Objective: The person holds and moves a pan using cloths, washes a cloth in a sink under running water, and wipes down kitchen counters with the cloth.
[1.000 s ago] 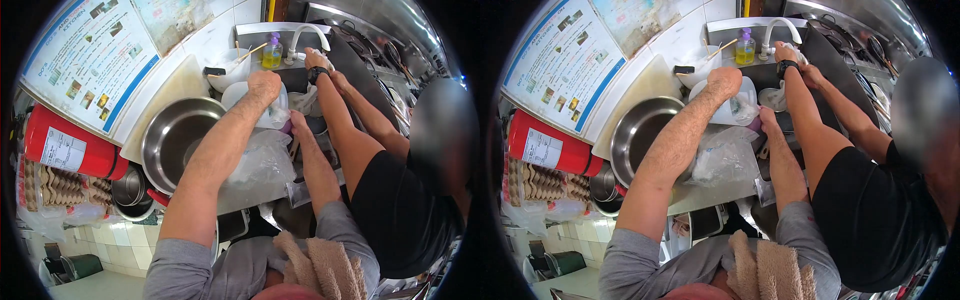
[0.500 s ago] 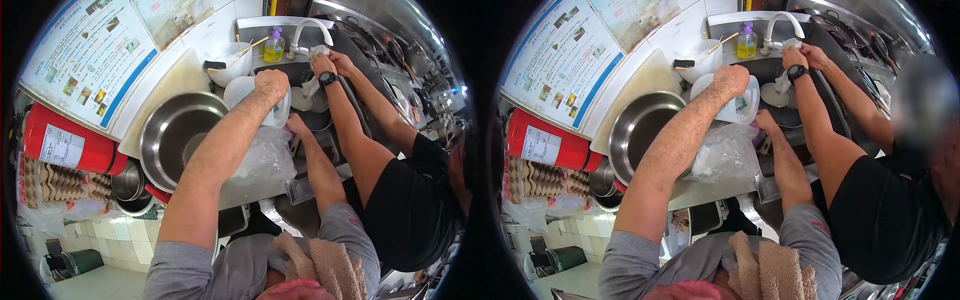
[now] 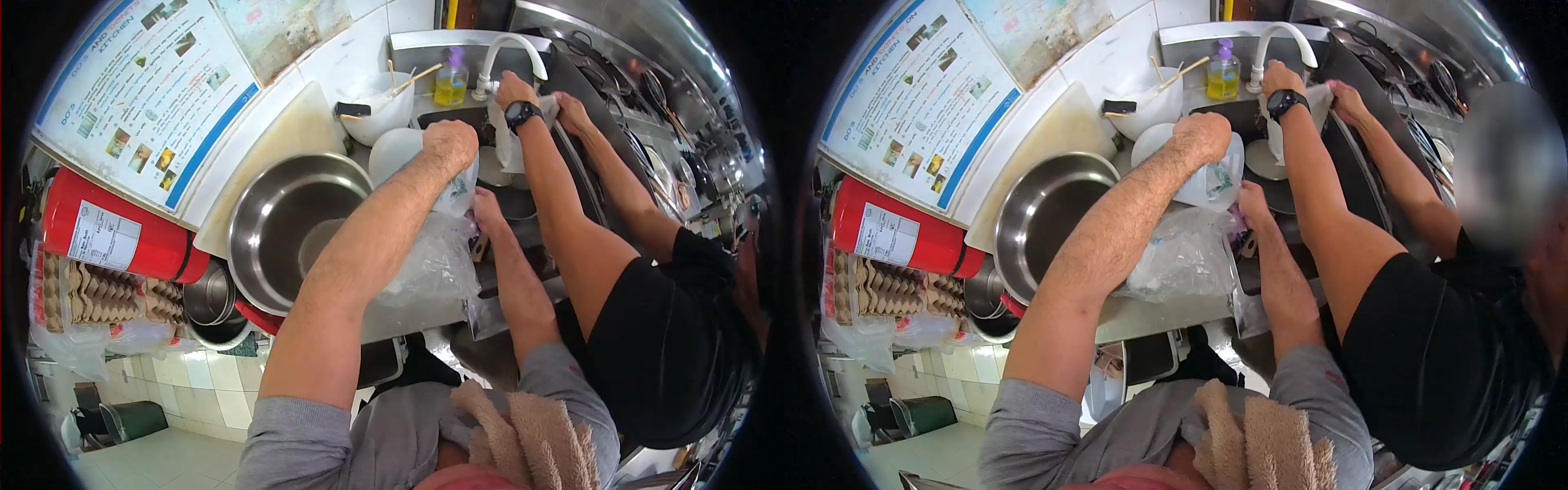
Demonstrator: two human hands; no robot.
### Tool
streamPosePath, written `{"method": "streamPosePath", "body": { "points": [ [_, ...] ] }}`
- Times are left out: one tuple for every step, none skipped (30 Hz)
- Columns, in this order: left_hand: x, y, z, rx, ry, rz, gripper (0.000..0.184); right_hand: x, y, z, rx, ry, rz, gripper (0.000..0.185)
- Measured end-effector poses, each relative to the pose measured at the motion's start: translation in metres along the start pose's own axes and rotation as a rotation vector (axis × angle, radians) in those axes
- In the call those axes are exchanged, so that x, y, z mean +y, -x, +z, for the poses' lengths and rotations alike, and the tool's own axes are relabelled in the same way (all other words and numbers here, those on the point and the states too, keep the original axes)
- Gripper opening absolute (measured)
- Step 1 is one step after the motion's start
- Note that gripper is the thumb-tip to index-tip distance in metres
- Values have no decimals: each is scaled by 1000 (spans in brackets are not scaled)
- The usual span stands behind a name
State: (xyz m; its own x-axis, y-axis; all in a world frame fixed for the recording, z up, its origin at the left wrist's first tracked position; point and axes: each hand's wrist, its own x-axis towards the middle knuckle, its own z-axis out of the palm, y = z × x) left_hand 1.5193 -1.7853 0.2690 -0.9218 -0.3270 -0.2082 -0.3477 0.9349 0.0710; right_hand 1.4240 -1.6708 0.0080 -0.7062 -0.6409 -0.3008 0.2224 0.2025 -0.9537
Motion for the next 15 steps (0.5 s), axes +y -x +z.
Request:
{"method": "streamPosePath", "body": {
  "points": [
    [-1,1,3,5,-12,-1,25,-3,4,1,81,-274,49,17],
    [-3,1,3,2,-14,-4,25,18,-6,2,79,-276,52,17],
    [-3,2,3,-20,-9,4,26,58,-22,-1,133,16,-97,18],
    [-1,1,-1,-29,-6,12,26,75,-35,-5,186,312,-257,19],
    [-1,0,-1,-20,-9,13,26,40,-7,6,-47,323,-419,18],
    [-1,0,1,17,-5,9,26,23,-6,10,-50,323,-427,18],
    [-2,2,6,44,5,3,25,17,-8,12,48,33,-199,21],
    [-4,0,8,36,11,-3,25,13,-5,13,147,-253,39,24],
    [-7,-4,8,26,56,-26,25,-11,16,18,216,-341,114,26],
    [-8,-6,6,21,97,-46,24,-6,26,24,217,-343,115,26],
    [-7,-5,7,26,95,-44,24,-5,37,30,166,5,-103,25],
    [-5,-3,8,53,95,-51,23,-4,32,26,88,168,-146,25],
    [-5,-2,9,77,94,-59,23,-4,26,23,18,326,-201,24],
    [-3,-3,10,79,94,-64,23,-4,17,20,14,327,-204,24],
    [1,-3,14,80,142,-84,23,0,11,19,131,53,-55,27]
  ]
}}
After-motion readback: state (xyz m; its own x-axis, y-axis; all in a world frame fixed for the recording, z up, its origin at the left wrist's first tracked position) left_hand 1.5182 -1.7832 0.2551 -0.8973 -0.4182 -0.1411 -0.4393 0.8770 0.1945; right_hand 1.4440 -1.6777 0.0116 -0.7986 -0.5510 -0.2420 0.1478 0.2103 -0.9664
